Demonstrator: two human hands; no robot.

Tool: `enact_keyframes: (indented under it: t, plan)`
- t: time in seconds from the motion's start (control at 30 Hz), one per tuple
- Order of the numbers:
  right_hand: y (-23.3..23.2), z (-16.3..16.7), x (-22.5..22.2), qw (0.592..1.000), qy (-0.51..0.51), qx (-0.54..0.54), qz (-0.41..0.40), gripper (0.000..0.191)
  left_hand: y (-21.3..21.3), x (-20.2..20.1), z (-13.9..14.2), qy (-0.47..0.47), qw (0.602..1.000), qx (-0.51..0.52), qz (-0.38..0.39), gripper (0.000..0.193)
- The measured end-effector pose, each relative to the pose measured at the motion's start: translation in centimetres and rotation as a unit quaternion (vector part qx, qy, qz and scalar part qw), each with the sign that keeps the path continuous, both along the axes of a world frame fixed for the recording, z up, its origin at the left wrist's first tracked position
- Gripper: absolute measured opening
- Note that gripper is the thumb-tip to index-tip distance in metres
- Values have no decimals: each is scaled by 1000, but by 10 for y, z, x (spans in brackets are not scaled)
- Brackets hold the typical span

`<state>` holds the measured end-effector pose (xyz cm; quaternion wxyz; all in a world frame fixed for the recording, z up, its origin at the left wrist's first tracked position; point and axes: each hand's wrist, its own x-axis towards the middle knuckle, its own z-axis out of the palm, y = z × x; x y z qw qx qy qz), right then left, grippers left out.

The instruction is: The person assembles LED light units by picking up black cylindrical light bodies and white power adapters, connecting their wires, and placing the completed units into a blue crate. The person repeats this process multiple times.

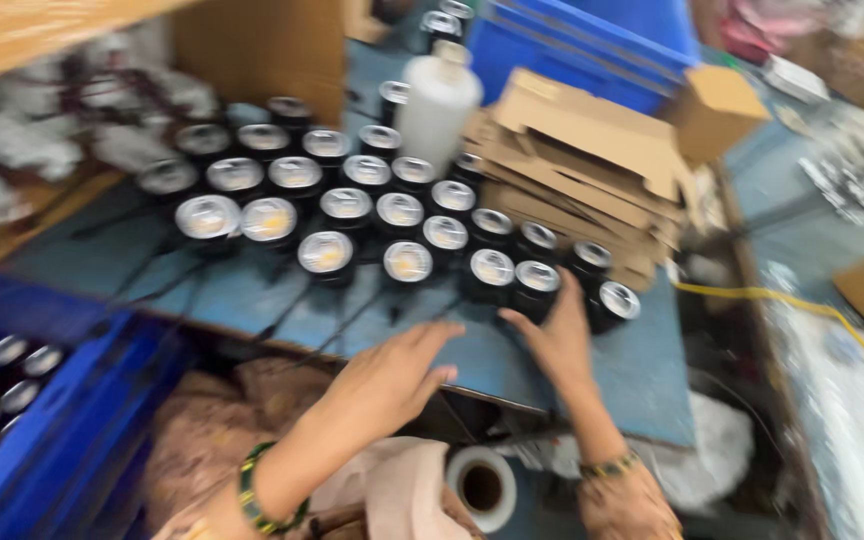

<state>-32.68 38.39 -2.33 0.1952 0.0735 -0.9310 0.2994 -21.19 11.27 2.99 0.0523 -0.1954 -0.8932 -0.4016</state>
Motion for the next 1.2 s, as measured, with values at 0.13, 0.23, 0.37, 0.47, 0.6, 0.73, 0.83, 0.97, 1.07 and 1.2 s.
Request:
enact_keyframes:
  t: [0.13,0.23,0.37,0.47,0.6,0.73,0.83,0.97,1.07,1.2]
  plan:
    - [2,29,29,997,69,-21,9,87,-99,59,-3,-109,992,69,-12,52]
    - [-33,43,59,967,222,-51,113,60,-179,117,-22,-166,983,32,76,54]
    - [-142,30,88,908,226,-122,332,47,-296,192,-46,-160,950,142,226,57]
    - [-228,19,110,801,-114,-272,521,50,-371,252,-62,-61,772,558,297,62]
    - [-344,13,110,727,-337,-256,541,48,-427,273,-88,-48,625,606,490,60]
    - [-453,3,108,752,-197,-75,625,34,-440,269,-113,-372,757,-176,507,54]
    - [-519,-6,111,777,-133,18,616,28,-453,254,-133,-461,755,-261,386,50]
    - [-551,-17,128,764,-78,247,591,24,-482,232,-175,-449,775,-302,328,37]
    - [-559,-19,131,772,-89,217,591,24,-506,217,-221,-462,769,-311,314,29]
    - [-559,-30,127,780,-31,192,595,16,-515,192,-292,-492,761,-232,355,33]
